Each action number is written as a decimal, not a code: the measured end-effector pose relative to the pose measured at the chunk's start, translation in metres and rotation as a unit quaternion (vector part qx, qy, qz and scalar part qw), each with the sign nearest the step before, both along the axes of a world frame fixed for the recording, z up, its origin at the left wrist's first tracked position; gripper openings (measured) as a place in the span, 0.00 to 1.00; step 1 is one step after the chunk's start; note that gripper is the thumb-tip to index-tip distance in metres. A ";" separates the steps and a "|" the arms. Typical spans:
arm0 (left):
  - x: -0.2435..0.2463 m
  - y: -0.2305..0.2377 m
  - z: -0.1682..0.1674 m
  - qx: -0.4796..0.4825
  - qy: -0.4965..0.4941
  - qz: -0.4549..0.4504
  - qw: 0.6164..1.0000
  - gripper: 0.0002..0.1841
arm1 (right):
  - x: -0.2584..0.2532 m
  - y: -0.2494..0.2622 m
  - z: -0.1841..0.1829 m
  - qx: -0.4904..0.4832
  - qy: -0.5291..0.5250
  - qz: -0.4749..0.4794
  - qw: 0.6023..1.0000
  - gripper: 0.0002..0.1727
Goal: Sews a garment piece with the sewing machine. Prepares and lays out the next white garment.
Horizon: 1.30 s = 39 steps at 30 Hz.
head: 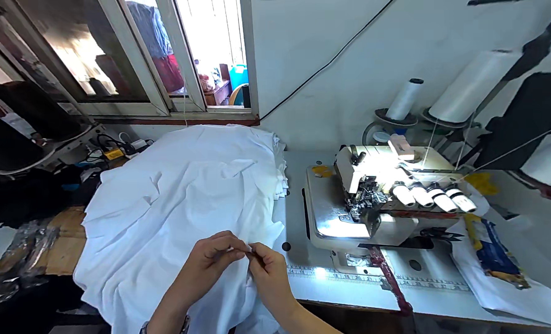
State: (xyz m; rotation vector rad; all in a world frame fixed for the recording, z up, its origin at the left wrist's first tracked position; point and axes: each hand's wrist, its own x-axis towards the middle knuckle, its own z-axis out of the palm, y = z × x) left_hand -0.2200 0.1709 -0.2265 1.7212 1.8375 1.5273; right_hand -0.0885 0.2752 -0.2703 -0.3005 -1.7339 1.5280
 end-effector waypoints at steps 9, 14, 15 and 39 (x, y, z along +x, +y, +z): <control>0.000 0.003 -0.009 -0.018 0.038 0.080 0.996 0.11 | 0.004 0.009 0.000 0.046 -0.039 0.037 0.998 0.15; -0.001 0.007 -0.016 -0.030 0.050 0.092 0.994 0.09 | 0.004 0.002 -0.007 0.018 -0.015 0.020 1.000 0.07; -0.002 0.007 -0.017 -0.026 0.038 0.082 0.996 0.09 | 0.005 -0.001 -0.011 0.021 0.004 0.009 1.000 0.05; 0.050 0.090 0.003 0.054 0.064 0.033 0.996 0.10 | 0.067 0.029 0.016 -0.122 0.009 -0.066 0.990 0.07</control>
